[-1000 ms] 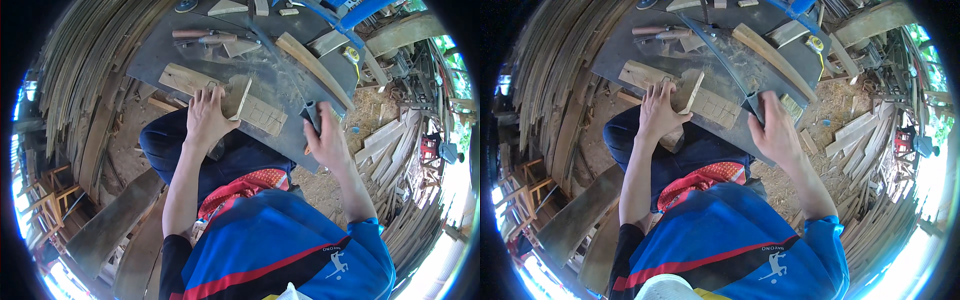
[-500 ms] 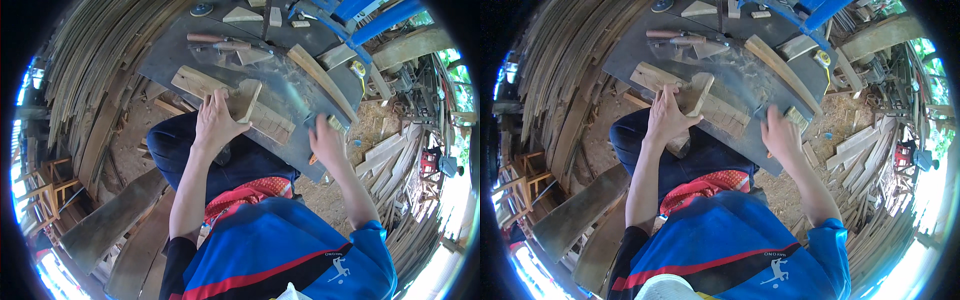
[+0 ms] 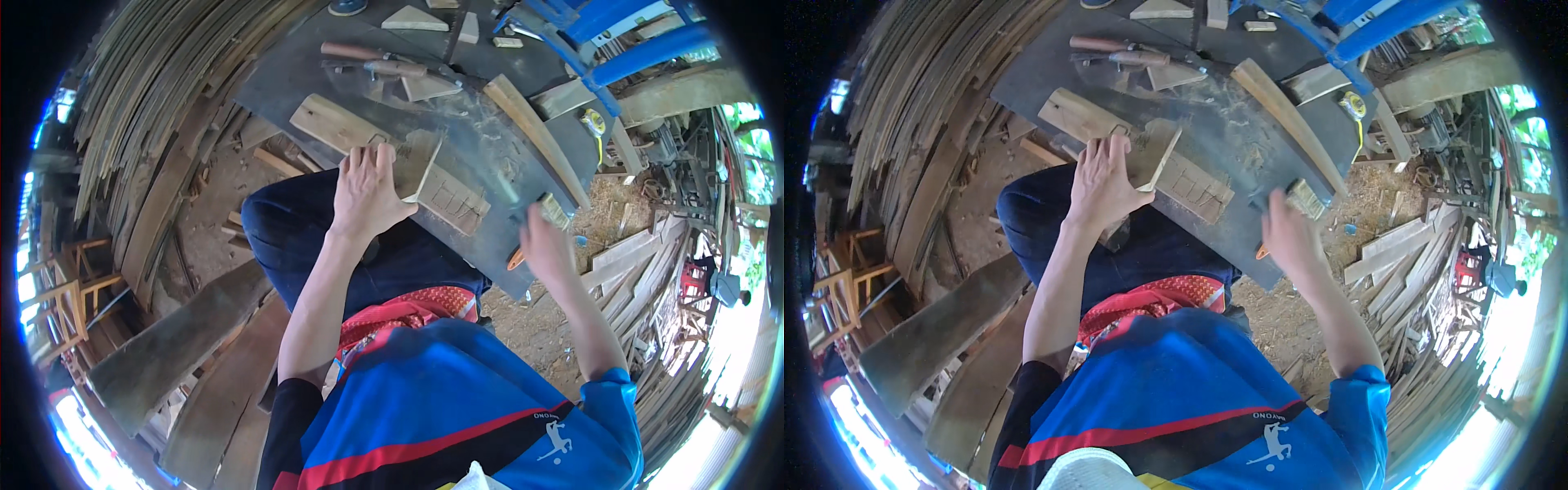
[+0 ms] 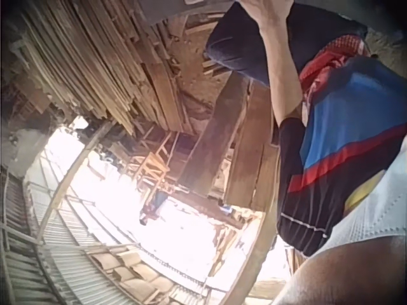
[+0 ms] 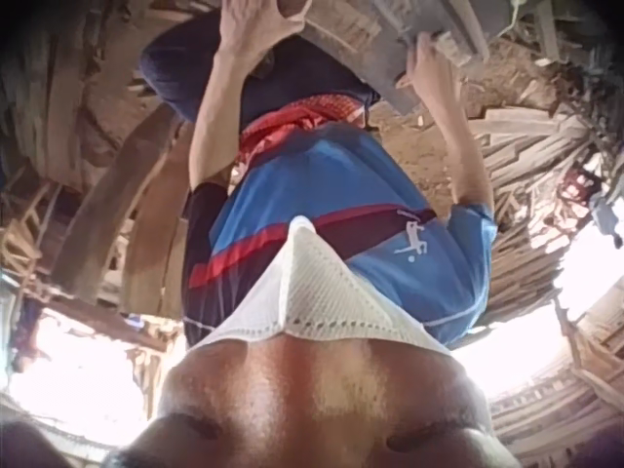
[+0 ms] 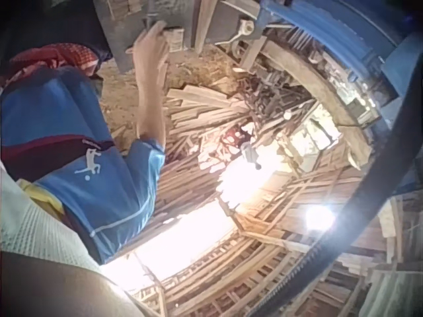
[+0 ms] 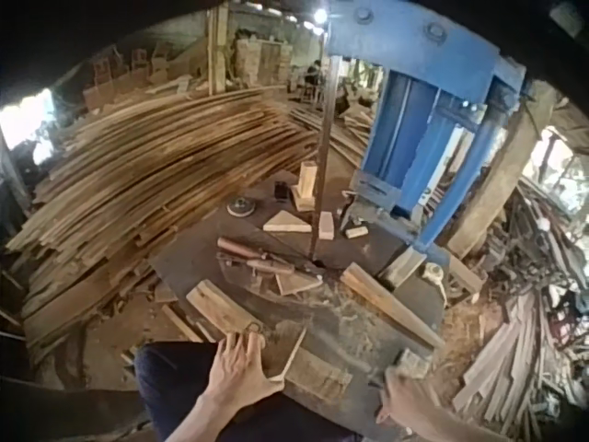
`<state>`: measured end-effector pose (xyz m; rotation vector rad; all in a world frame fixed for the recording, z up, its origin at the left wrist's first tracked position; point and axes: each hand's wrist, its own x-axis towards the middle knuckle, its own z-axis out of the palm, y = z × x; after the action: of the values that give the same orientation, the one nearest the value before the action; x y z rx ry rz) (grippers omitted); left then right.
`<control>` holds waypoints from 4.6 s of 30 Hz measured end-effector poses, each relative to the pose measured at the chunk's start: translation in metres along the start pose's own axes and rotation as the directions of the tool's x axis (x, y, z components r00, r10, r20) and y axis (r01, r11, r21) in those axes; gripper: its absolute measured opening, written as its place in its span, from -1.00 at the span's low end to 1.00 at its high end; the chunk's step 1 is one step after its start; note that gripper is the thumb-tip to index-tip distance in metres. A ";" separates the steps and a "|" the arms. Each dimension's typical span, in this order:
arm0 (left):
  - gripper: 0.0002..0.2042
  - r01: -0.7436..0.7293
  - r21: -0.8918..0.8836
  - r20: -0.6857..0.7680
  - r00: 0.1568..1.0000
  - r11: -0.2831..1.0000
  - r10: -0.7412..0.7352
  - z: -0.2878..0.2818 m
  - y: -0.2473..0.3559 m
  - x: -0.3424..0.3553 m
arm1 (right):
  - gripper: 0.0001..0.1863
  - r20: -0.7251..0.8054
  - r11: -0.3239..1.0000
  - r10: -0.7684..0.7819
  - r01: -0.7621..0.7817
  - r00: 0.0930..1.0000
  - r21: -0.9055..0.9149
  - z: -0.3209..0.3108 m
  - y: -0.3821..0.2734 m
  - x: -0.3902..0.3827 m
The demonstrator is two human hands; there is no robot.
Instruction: The person carves letters into a small wooden piece using a chisel and hammer, then brushes away the wood shavings. The carving is done by hand on a workbench in a workshop.
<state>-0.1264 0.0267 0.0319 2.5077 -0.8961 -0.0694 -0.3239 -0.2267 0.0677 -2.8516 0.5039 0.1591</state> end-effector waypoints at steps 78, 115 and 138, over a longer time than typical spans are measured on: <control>-0.24 -0.092 -0.813 -0.296 0.916 0.575 -0.272 0.000 -0.051 0.012 | -0.59 -0.027 0.762 0.031 -0.007 0.999 0.647 0.043 -0.065 0.063; -0.34 0.108 -0.767 -0.278 0.832 0.632 -0.480 -0.085 -0.066 -0.043 | -0.60 0.039 0.752 0.097 -0.098 0.995 0.652 0.033 -0.063 0.056; -0.35 0.595 -0.242 0.290 0.798 0.766 -0.528 -0.057 -0.161 -0.037 | -0.56 0.010 0.750 0.060 -0.052 0.998 0.659 0.036 -0.055 0.052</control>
<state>-0.0492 0.1817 0.0063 2.3855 -0.1318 -0.6329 -0.2583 -0.1846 0.0369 -2.1368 0.5197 -0.0292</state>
